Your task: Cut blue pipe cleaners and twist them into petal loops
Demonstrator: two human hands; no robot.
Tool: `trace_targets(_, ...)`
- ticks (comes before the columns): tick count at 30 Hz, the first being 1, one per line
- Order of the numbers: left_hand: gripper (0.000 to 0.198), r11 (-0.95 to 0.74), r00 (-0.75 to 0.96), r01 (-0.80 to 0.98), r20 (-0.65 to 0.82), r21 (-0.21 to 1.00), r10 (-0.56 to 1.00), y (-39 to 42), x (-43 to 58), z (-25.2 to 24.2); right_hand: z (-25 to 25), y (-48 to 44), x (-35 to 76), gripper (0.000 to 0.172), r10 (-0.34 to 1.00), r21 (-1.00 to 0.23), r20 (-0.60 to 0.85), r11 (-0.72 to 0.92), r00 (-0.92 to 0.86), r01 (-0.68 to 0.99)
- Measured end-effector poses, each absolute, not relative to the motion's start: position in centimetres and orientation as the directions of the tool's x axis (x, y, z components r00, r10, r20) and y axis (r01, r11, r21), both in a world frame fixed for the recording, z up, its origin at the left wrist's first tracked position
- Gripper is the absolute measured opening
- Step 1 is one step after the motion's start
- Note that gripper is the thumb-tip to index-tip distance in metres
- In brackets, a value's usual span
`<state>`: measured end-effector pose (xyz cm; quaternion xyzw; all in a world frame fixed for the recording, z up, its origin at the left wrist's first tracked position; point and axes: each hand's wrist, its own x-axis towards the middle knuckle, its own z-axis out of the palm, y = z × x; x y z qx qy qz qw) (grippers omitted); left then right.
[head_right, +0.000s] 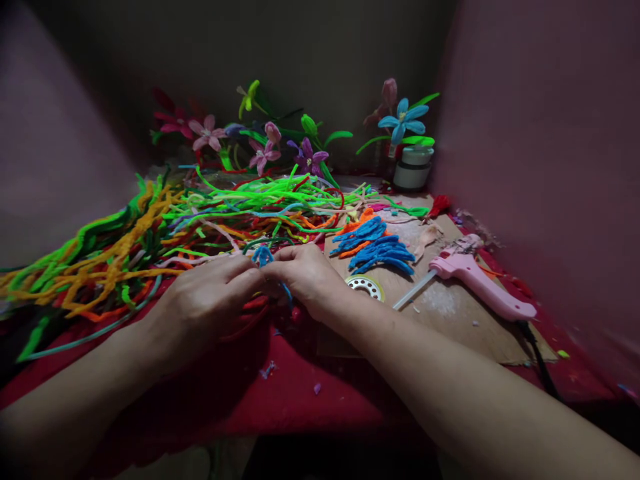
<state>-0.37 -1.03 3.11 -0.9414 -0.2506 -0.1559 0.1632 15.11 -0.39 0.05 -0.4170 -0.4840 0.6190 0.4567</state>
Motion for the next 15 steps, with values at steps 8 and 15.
trace_targets(8,0.025,-0.617,0.467,0.506,0.409,0.603,0.784,0.0,-1.1,4.7,0.6,-0.1,15.5,0.012,0.981,-0.962,0.018,-0.036,-0.194,-0.272)
trace_targets(15,0.024,-0.006,0.426,0.357,-0.158,0.934,0.891,1.1,-0.9,4.3,1.0,-0.5,15.2,0.016,0.988,-0.978,0.036,0.004,-0.149,-0.209)
